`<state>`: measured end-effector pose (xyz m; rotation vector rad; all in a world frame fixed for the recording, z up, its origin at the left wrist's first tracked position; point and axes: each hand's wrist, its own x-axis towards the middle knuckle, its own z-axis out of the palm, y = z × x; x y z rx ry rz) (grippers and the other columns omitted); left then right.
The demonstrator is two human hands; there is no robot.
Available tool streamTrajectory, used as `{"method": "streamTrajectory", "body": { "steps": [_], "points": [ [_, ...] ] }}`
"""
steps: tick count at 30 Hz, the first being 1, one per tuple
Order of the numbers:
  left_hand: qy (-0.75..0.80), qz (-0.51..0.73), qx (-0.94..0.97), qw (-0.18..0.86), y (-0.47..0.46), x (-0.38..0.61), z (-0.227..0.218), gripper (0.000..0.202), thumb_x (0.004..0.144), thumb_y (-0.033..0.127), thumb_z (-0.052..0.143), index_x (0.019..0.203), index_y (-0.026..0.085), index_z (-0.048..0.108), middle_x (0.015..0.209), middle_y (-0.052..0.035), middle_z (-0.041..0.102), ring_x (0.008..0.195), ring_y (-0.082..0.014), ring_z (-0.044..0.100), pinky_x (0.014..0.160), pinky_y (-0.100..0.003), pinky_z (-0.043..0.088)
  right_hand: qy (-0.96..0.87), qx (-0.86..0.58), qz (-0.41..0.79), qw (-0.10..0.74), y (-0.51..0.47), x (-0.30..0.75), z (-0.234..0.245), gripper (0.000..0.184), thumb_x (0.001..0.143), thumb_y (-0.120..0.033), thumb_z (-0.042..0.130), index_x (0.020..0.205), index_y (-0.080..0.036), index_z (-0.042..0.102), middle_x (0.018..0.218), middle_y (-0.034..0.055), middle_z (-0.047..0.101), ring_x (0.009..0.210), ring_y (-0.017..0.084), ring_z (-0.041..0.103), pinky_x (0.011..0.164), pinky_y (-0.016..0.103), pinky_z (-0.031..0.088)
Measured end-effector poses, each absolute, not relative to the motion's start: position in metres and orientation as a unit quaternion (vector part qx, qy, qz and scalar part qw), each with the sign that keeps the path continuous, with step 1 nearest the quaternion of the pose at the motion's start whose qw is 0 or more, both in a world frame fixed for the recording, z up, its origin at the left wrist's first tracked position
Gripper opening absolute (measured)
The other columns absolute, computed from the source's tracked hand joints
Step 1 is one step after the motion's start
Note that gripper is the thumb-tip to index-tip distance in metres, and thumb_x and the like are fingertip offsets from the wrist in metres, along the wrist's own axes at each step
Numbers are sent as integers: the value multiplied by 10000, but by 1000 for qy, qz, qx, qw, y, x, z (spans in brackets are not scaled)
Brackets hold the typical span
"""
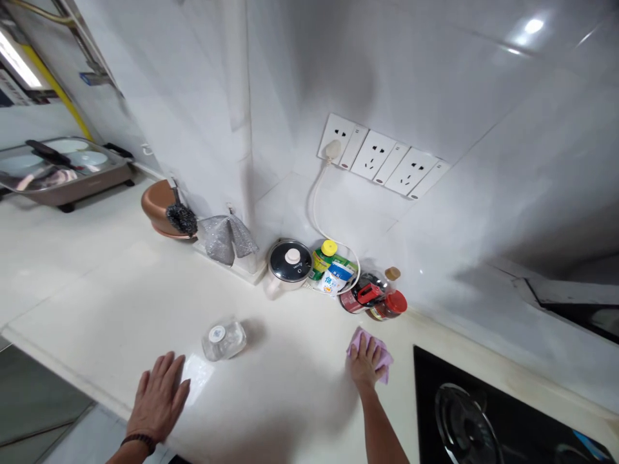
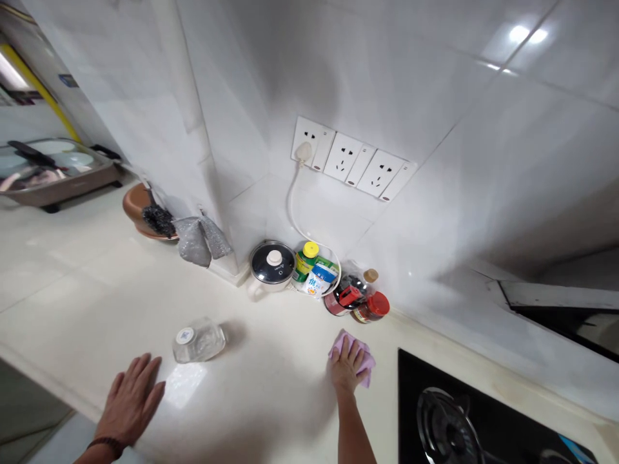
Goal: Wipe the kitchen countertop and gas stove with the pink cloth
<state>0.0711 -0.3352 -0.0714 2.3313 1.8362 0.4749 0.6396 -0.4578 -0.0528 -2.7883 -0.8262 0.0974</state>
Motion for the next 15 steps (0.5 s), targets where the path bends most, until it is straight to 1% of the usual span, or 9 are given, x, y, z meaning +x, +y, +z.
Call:
{"method": "streamTrajectory", "body": {
  "steps": [5,8,10,12,14,15],
  "points": [
    [608,162,775,63,-337,71,-71,626,951,442,402,1514,194,515,1608,-152,483,1561,-324,303,1260,-574,240,-285,-949,50,122,-411,666,-44,657,1035,-557,223,1645,-318,265,1715,165,281,1578,392,232,1154,795,222],
    [604,168,778,51,-337,71,-72,623,962,443,399,1511,174,516,1608,-165,484,1556,-322,317,1257,-565,250,-284,-950,45,121,-398,677,-44,685,1030,-563,196,1651,-281,255,1701,198,295,1562,419,262,1129,826,225],
    [599,174,781,40,-337,71,-73,616,971,438,394,1506,158,519,1608,-174,485,1553,-317,329,1257,-554,255,-292,-949,35,118,-396,680,-42,690,1033,-544,158,1655,-257,243,1678,227,330,1538,409,321,1120,802,280],
    [596,180,782,30,-337,71,-75,606,976,429,397,1508,166,517,1608,-168,489,1553,-307,336,1260,-544,252,-311,-943,16,113,-397,677,-40,690,1038,-518,130,1660,-235,221,1638,248,390,1494,382,406,1110,748,354],
    [595,188,781,24,-337,72,-77,594,976,418,406,1512,186,515,1607,-151,498,1555,-293,337,1267,-532,241,-328,-939,1,106,-400,665,-38,690,1039,-515,154,1660,-223,220,1610,253,426,1462,372,449,1109,722,381],
    [594,193,781,22,-337,72,-78,590,977,412,409,1513,190,515,1606,-145,502,1558,-288,336,1271,-523,234,-333,-938,-2,102,-402,654,-38,687,1037,-517,180,1656,-226,235,1610,249,427,1462,378,446,1111,729,376]
  ]
}}
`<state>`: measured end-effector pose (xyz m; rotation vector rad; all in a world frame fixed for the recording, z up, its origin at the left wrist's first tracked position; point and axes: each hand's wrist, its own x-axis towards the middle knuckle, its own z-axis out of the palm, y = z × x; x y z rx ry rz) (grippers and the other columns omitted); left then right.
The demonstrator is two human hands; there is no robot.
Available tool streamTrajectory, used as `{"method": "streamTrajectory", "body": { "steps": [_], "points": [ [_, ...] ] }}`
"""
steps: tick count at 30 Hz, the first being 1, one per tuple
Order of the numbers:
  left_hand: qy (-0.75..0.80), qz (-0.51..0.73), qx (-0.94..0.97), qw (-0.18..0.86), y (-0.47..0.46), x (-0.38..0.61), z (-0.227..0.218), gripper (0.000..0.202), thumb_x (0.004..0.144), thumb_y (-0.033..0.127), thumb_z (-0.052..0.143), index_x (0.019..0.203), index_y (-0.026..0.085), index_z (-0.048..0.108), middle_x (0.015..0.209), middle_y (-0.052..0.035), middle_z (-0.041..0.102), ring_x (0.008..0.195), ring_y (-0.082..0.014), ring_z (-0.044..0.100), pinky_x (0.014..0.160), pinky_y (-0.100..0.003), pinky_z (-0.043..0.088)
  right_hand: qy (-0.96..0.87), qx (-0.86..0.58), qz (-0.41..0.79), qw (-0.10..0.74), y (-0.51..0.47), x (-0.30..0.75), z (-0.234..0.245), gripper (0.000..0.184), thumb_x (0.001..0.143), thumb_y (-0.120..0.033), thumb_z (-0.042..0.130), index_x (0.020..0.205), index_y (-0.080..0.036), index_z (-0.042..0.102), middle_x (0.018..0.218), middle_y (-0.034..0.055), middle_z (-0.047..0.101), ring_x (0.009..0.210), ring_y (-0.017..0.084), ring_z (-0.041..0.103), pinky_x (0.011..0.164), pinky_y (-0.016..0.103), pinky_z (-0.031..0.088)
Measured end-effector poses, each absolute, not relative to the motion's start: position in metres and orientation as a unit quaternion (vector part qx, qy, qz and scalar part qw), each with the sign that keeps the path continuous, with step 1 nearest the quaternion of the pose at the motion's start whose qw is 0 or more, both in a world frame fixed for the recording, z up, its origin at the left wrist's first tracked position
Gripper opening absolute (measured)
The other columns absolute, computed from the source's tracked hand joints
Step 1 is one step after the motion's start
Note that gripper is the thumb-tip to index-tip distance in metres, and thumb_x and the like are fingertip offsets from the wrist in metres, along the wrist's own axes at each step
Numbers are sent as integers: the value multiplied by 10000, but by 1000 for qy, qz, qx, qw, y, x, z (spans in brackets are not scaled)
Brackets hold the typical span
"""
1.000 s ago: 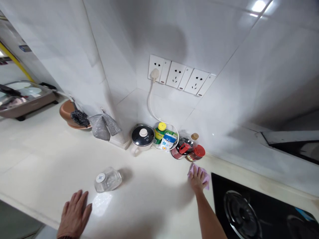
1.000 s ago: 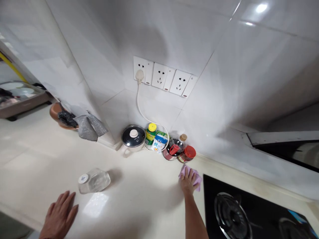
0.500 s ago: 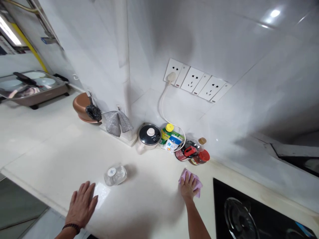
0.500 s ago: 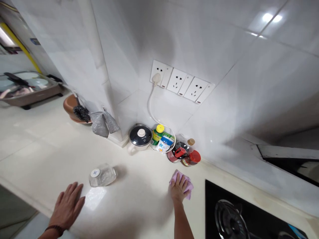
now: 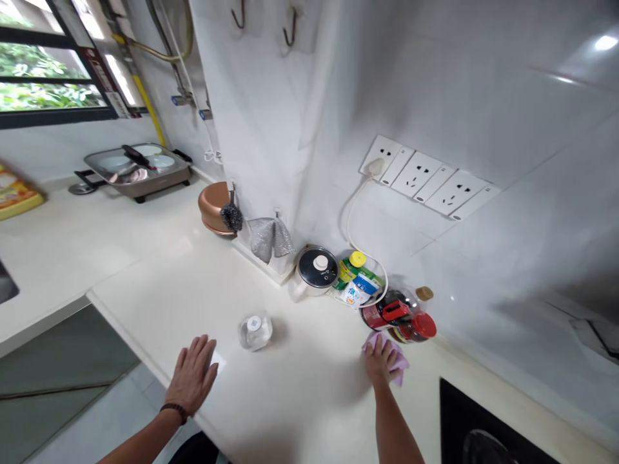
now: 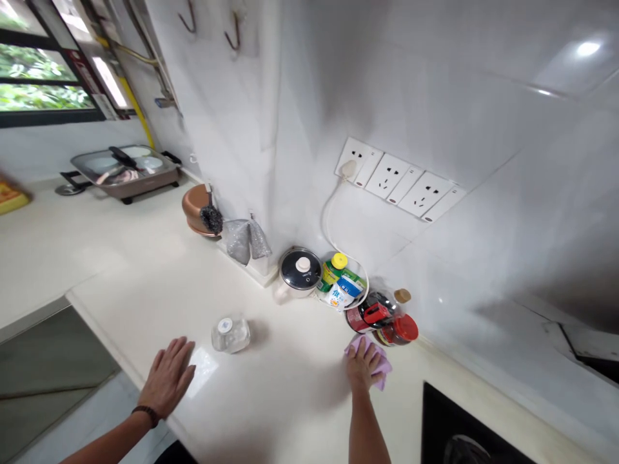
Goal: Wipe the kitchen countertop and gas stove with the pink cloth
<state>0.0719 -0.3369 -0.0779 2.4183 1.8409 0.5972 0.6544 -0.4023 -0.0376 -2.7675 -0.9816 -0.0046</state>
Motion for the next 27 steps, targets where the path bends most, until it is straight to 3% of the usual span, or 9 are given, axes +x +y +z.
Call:
{"method": "streamTrajectory", "body": {
  "steps": [7,11,21,27],
  "points": [
    [592,211,777,42,-338,76,-77,587,979,392,405,1507,167,531,1612,-154,496,1563,-291,326,1279,-526,215,-402,-912,-41,66,-430,533,-56,653,1022,-477,193,1581,-238,431,1675,182,359,1546,412,303,1157,784,255],
    [587,212,779,56,-339,77,-73,578,979,395,413,1499,178,543,1606,-143,507,1556,-292,340,1280,-524,215,-418,-905,-64,48,-437,502,-66,673,1016,-491,157,1565,-248,461,1661,188,385,1549,412,309,1130,794,291],
    [576,222,785,44,-341,77,-72,556,1003,369,429,1522,192,515,1614,-130,502,1571,-278,326,1294,-519,216,-400,-914,40,50,-339,549,-27,656,1037,-516,242,1640,-262,289,1710,196,274,1596,374,201,1166,768,275],
    [568,233,789,29,-342,77,-72,559,1009,355,446,1540,186,498,1608,-139,511,1576,-277,323,1298,-524,225,-405,-911,55,59,-306,562,-18,674,1045,-531,168,1661,-262,212,1725,192,232,1602,387,154,1161,786,253]
  ]
}}
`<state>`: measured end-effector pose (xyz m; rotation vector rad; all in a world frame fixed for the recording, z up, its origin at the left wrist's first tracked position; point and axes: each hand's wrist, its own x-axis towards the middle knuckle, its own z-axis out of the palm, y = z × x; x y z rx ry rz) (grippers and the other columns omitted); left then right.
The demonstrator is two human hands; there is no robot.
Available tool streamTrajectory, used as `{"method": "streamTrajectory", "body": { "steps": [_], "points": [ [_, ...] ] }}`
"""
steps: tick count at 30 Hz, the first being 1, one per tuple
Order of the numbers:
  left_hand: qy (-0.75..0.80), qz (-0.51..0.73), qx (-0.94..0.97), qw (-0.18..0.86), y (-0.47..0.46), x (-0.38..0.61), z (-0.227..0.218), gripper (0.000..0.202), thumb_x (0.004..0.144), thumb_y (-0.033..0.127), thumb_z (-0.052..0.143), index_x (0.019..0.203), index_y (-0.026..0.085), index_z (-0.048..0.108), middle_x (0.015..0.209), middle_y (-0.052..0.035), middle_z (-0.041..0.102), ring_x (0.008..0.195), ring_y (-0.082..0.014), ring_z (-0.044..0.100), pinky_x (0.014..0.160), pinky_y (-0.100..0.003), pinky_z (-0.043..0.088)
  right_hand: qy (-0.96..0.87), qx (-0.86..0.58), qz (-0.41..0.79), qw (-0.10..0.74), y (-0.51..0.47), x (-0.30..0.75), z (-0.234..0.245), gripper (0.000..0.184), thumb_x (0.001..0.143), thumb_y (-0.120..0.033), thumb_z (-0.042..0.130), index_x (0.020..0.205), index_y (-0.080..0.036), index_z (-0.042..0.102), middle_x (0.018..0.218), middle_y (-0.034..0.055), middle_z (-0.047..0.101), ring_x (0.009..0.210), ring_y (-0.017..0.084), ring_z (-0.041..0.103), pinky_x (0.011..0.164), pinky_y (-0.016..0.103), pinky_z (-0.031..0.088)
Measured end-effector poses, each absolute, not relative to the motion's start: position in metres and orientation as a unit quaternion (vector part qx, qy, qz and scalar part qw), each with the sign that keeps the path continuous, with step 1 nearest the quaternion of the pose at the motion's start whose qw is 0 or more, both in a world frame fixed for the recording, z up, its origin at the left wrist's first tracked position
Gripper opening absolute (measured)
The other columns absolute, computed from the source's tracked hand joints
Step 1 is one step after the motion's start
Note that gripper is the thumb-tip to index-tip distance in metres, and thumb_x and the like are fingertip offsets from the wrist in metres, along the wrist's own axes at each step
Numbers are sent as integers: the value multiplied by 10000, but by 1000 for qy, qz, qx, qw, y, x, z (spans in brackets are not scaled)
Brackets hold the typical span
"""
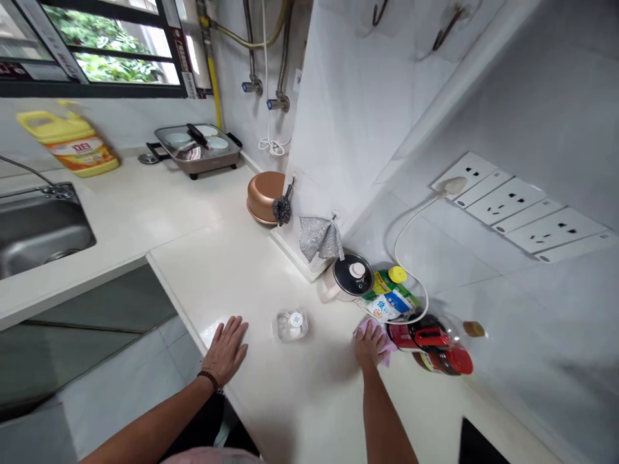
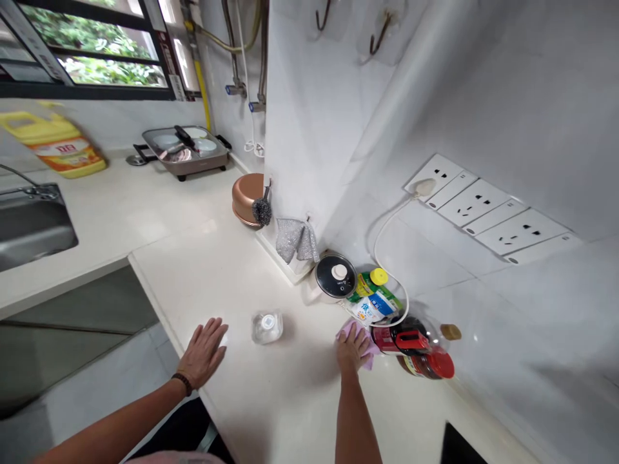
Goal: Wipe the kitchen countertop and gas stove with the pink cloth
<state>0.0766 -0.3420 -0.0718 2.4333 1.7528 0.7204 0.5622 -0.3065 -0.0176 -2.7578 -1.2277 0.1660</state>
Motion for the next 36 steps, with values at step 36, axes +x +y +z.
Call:
{"method": "streamTrajectory", "body": {
  "steps": [36],
  "points": [
    [560,248,790,26,-343,79,-70,560,1011,333,457,1550,186,491,1633,-125,482,1581,-274,312,1305,-526,215,-573,-817,48,32,-264,439,-11,671,1051,-546,157,1641,-255,289,1724,157,260,1600,369,151,1189,773,218]
  ]
}}
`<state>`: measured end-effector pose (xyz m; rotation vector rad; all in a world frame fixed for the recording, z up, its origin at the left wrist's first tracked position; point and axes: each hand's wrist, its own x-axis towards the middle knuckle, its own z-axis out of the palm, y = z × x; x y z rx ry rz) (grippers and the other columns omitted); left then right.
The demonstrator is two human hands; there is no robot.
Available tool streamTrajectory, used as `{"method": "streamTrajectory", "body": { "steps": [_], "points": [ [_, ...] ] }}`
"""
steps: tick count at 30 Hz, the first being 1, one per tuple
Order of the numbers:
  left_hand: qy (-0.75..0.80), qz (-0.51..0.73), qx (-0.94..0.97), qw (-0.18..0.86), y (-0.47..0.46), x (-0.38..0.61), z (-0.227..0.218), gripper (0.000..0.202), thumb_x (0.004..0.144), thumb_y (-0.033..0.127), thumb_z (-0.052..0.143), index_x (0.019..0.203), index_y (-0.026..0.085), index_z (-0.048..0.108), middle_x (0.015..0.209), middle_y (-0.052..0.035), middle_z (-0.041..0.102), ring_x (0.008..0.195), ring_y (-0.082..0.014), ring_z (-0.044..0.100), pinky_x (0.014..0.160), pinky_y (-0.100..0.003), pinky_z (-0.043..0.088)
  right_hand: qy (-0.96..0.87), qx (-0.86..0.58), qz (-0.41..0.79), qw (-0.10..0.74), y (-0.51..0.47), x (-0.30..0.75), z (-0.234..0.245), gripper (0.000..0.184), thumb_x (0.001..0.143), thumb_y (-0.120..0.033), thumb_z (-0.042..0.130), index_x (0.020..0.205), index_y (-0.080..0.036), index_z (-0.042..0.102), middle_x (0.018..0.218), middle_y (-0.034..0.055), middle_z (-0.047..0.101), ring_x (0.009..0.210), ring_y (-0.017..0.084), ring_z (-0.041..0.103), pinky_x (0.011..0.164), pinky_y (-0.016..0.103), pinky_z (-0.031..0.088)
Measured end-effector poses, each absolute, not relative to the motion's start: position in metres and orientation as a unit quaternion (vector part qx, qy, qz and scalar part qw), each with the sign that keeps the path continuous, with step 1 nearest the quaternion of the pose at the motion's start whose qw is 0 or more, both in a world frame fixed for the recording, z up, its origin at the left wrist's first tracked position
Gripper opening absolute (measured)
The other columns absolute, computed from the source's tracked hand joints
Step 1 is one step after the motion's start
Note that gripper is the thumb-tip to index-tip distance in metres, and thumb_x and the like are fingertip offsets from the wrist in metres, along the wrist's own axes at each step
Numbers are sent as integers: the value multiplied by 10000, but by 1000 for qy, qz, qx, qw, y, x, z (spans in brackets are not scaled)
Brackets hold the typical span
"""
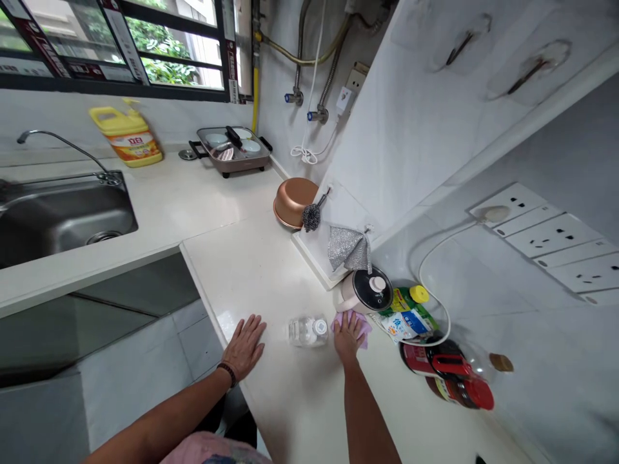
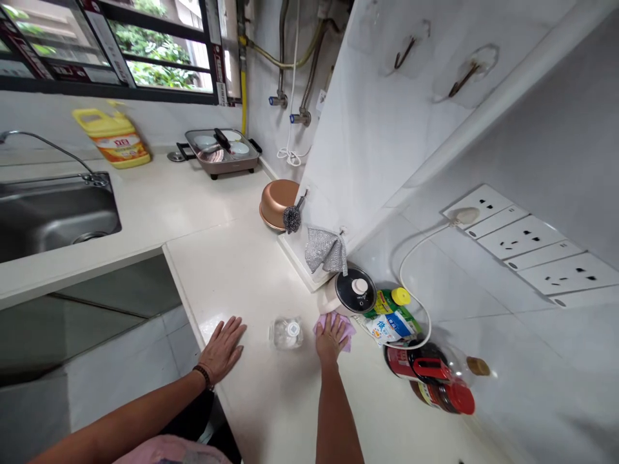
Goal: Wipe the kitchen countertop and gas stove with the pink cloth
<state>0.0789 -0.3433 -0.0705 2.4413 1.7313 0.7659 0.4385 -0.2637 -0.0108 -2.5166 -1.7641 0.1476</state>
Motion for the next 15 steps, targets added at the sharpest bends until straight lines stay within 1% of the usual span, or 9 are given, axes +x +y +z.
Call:
{"method": "streamTrajectory", "body": {
  "steps": [5,8,10,12,15],
  "points": [
    [559,258,788,31,-342,79,-72,556,998,337,469,1529,180,520,1614,-136,505,1573,-270,329,1303,-513,214,-594,-804,-11,18,-316,402,-19,615,1057,-442,200,1606,-238,386,1699,163,322,1591,375,201,1210,754,192],
    [558,255,789,32,-341,80,-72,556,992,334,472,1521,172,532,1615,-141,502,1575,-276,326,1302,-512,215,-612,-791,-8,4,-363,380,-24,610,1055,-469,248,1591,-236,420,1697,155,330,1587,392,224,1216,748,202],
    [559,248,791,33,-340,80,-71,561,987,335,472,1521,176,534,1624,-137,492,1575,-280,326,1300,-517,216,-622,-783,6,-4,-400,368,-30,605,1048,-486,278,1585,-256,434,1698,134,332,1584,398,243,1219,744,215],
    [560,242,791,38,-339,80,-71,565,980,338,476,1519,180,538,1630,-133,485,1574,-283,332,1300,-521,217,-631,-776,17,2,-441,357,-38,588,1036,-501,322,1581,-313,439,1691,91,353,1573,390,284,1227,730,236],
    [559,241,792,46,-339,80,-70,565,976,338,475,1511,173,547,1629,-136,484,1570,-289,341,1300,-527,220,-640,-767,8,45,-501,341,-57,567,1007,-564,381,1566,-471,406,1659,-15,408,1540,363,366,1220,713,297]
  ]
}}
